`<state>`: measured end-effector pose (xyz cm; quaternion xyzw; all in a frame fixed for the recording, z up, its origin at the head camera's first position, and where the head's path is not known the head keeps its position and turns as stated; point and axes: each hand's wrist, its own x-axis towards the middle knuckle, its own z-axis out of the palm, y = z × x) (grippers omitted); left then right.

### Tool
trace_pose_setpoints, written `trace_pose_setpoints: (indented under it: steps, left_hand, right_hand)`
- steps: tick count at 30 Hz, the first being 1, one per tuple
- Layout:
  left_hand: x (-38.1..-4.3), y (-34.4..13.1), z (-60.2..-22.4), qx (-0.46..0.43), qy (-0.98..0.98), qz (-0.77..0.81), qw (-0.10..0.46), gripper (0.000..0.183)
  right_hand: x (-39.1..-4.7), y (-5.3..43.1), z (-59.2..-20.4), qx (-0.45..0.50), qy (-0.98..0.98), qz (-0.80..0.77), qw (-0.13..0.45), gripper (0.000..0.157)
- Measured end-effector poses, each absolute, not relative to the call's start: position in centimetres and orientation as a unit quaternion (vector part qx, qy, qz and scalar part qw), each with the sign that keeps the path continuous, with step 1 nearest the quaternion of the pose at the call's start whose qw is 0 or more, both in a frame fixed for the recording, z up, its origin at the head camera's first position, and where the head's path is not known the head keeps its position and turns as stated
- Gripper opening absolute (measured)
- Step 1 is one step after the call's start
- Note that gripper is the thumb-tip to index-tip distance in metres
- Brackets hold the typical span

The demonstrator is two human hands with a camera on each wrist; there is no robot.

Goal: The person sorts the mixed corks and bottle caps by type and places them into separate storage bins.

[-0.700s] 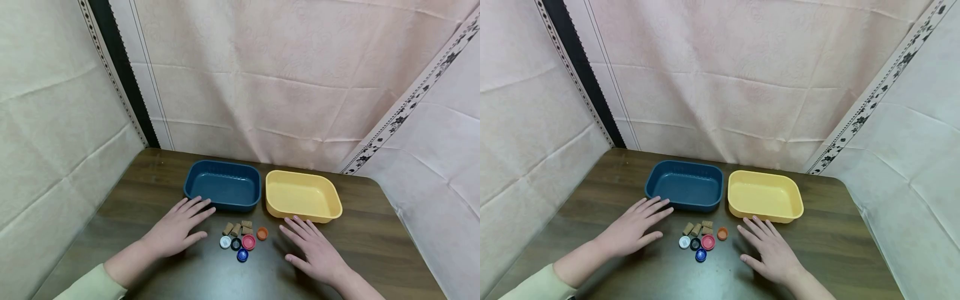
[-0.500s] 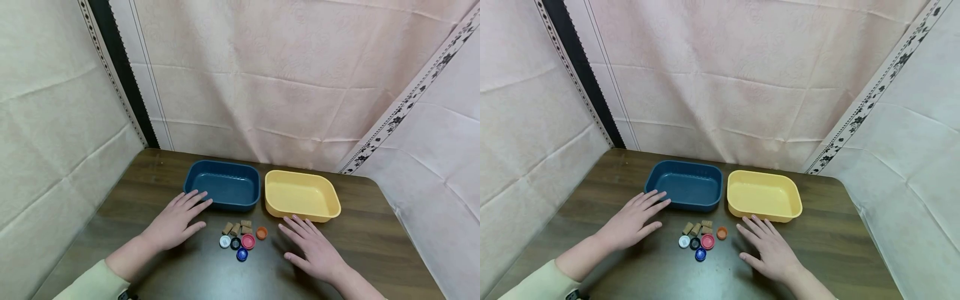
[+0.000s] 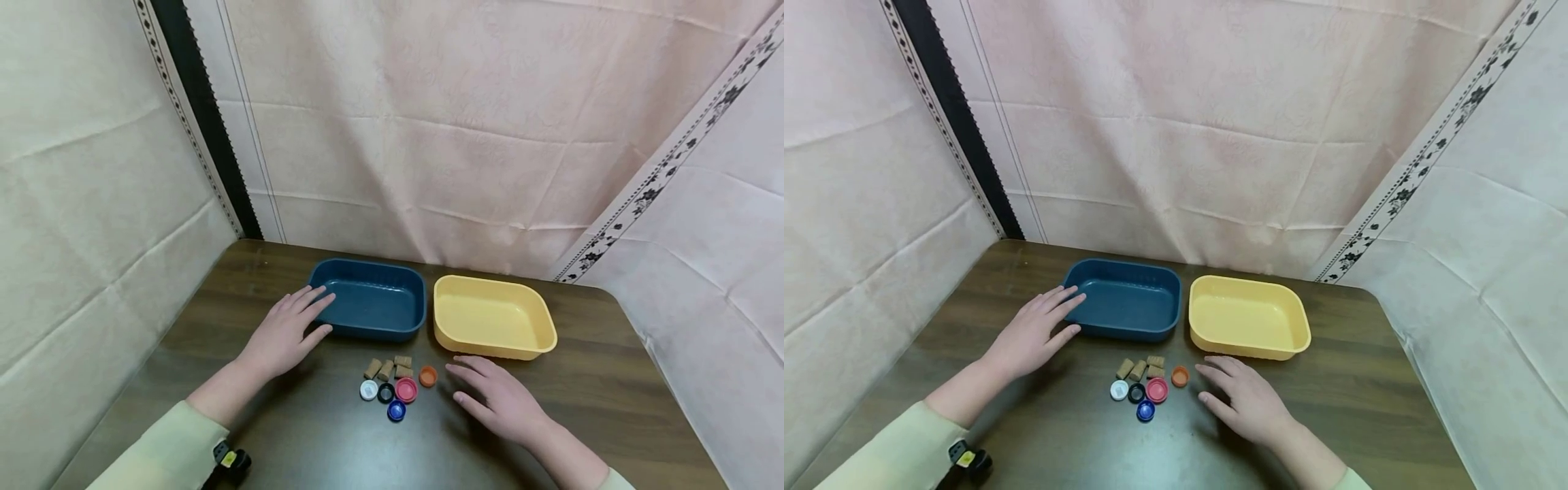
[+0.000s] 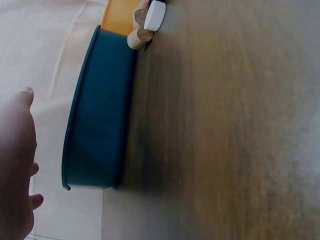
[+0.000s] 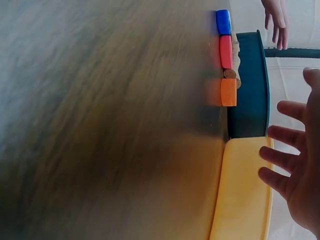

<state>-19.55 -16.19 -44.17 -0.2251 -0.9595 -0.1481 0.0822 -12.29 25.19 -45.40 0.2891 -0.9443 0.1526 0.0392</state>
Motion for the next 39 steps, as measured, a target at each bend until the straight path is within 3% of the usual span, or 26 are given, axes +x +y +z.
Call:
trace_pose_setpoints:
  steps: [14,20,39]
  left_hand:
    - [-22.3,-15.9,-45.1,-0.175,-0.957,-0.221,0.074,0.059]
    - [-23.1,-15.2,-45.5,-0.163,-0.956,-0.235,0.065,0.060]
    - [-22.9,-15.1,-46.4,-0.223,-0.961,-0.145,0.078,0.059]
  right_hand:
    - [-13.7,22.2,-45.8,0.176,-0.960,0.216,-0.029,0.032]
    - [-14.5,21.2,-45.8,0.135,-0.966,0.214,-0.062,0.035]
    - [-15.7,19.2,-46.5,0.138,-0.962,0.206,-0.118,0.038]
